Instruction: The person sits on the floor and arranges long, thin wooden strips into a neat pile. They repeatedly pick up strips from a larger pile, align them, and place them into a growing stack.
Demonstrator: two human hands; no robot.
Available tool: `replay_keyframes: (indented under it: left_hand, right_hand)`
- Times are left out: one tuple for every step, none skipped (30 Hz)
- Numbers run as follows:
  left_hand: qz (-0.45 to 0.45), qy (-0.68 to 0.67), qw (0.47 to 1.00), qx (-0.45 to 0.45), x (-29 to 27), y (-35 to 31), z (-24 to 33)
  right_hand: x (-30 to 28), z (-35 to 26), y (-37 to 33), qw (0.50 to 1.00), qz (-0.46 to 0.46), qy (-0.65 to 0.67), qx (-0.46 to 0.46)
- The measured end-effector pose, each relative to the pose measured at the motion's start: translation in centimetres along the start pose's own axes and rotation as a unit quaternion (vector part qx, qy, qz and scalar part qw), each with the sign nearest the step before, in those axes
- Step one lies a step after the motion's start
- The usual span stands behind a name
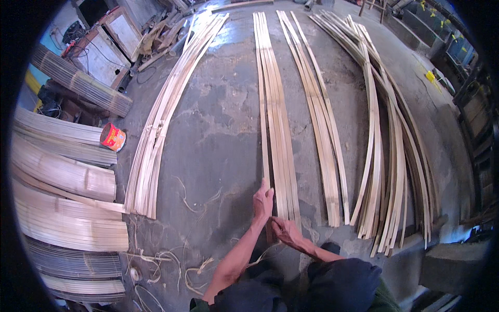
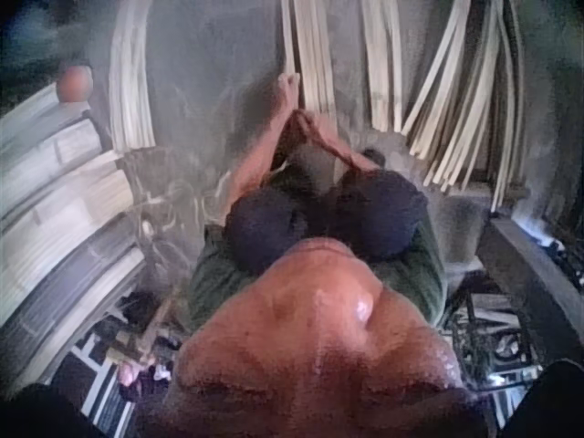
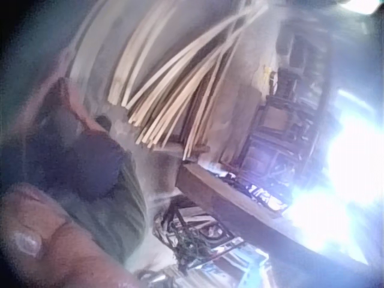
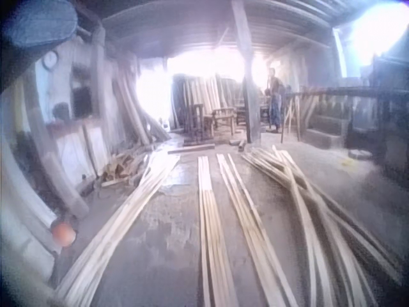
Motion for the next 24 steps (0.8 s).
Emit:
replay_keyframes:
  left_hand:
    - [-0.003, -0.009, 1.0, 0.008, -0.1, -0.2, 0.2]
    - [-0.018, -0.015, 1.0, -0.002, 0.1, -0.3, 0.4]
    - [-0.039, -0.022, 0.999, -0.023, 0.3, -0.2, 0.9]
    - [-0.061, -0.029, 0.997, -0.044, 0.7, -0.4, 1.5]
    - [-0.076, -0.034, 0.994, -0.065, 0.7, -0.7, 1.4]
    - [-0.05, -0.019, 0.998, -0.036, 0.8, -0.8, 1.0]
    - [-0.042, -0.018, 0.999, -0.029, 0.8, -1.1, 0.7]
    - [-0.034, -0.018, 0.999, -0.021, 1.0, -1.1, 0.6]
    - [-0.027, -0.018, 0.999, -0.012, 1.3, -1.1, 0.4]
    - [-0.025, -0.022, 0.999, 0.0, 1.5, -1.1, 0.3]
    - [-0.022, -0.025, 0.999, 0.012, 1.5, -1.0, 0.3]
    - [-0.018, -0.029, 0.999, 0.024, 1.5, -1.0, 0.2]
    - [-0.026, -0.013, 0.999, 0.022, 1.7, -1.0, -0.1]
    - [-0.032, 0.002, 0.999, 0.018, 1.6, -0.9, -0.1]
    - [-0.04, 0.017, 0.999, 0.017, 1.6, -0.8, -0.1]
    - [-0.05, 0.032, 0.998, 0.009, 1.7, -0.9, -0.2]
    - [-0.062, 0.045, 0.997, 0.007, 2.0, -0.9, 0.3]
    - [-0.074, 0.059, 0.995, 0.005, 2.4, -0.7, 0.7]
    - [-0.066, 0.045, 0.997, 0.019, 2.3, -0.7, 0.7]
    - [-0.06, 0.026, 0.997, 0.038, 2.7, -0.7, 0.9]
    - [-0.051, 0.011, 0.997, 0.051, 2.6, -0.7, 0.3]
    - [-0.03, 0.024, 0.998, 0.055, 2.4, -0.9, -0.3]
    - [-0.002, 0.043, 0.998, 0.051, 1.3, -1.4, -1.6]
    - [0.022, 0.056, 0.997, 0.057, 0.7, -1.5, -1.7]
  right_hand:
    - [-0.2, -0.2, 0.1, 1.0, -0.015, 0.005, 0.016]
    - [-0.1, -0.1, 0.0, 0.999, -0.03, 0.01, 0.031]
    - [-0.4, 0.1, -0.2, 1.0, -0.02, 0.0, 0.024]
    - [-0.7, 0.5, -0.5, 1.0, -0.01, -0.01, 0.017]
    - [-0.8, 0.2, -0.6, 1.0, -0.002, -0.021, 0.004]
    - [-0.7, 0.2, -0.6, 0.999, -0.015, -0.029, 0.011]
    - [-0.5, 0.2, -0.8, 0.999, -0.017, -0.04, 0.007]
    - [-0.5, 0.4, -0.8, 0.998, -0.017, -0.053, 0.003]
    - [-0.5, 0.6, -1.0, 0.998, -0.016, -0.065, 0.0]
    - [-0.5, 1.1, -1.2, 0.998, -0.019, -0.054, 0.004]
    - [-0.4, 1.4, -1.3, 0.999, -0.023, -0.043, 0.006]
    - [-0.4, 1.7, -1.5, 0.999, -0.027, -0.031, 0.009]
    - [-0.7, 2.0, -1.6, 0.999, -0.019, -0.026, 0.018]
    - [-1.4, 1.8, -1.8, 0.999, -0.014, -0.021, 0.027]
    - [-2.3, 1.7, -1.9, 0.999, -0.006, -0.016, 0.036]
    - [-3.6, 2.1, -2.4, 0.996, 0.022, -0.055, 0.069]
    - [-5.4, 2.8, -3.1, 0.994, 0.088, -0.042, 0.042]
    - [-7.1, 4.3, -3.6, 0.988, 0.154, -0.028, 0.014]
    - [-8.6, 6.1, -4.1, 0.976, 0.218, -0.014, -0.018]
    - [-10.7, 10.0, -5.1, 0.954, 0.288, 0.069, -0.039]
    - [-11.9, 10.6, -5.7, 0.947, 0.32, 0.03, -0.024]
    - [-13.1, 11.1, -6.2, 0.937, 0.351, -0.007, -0.005]
    - [-14.0, 7.5, -6.4, 0.926, 0.335, -0.165, 0.046]
    - [-15.0, 4.9, -6.5, 0.885, 0.32, -0.324, 0.099]
Point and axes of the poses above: each hand's wrist, its own y-axis towards the middle knuckle, its own x-axis out of the palm, z = x × y, the point moved 9 cm from there along y, towards the middle knuckle, and after that the axes turned 13 degrees about -z, right-handed, at the moved point
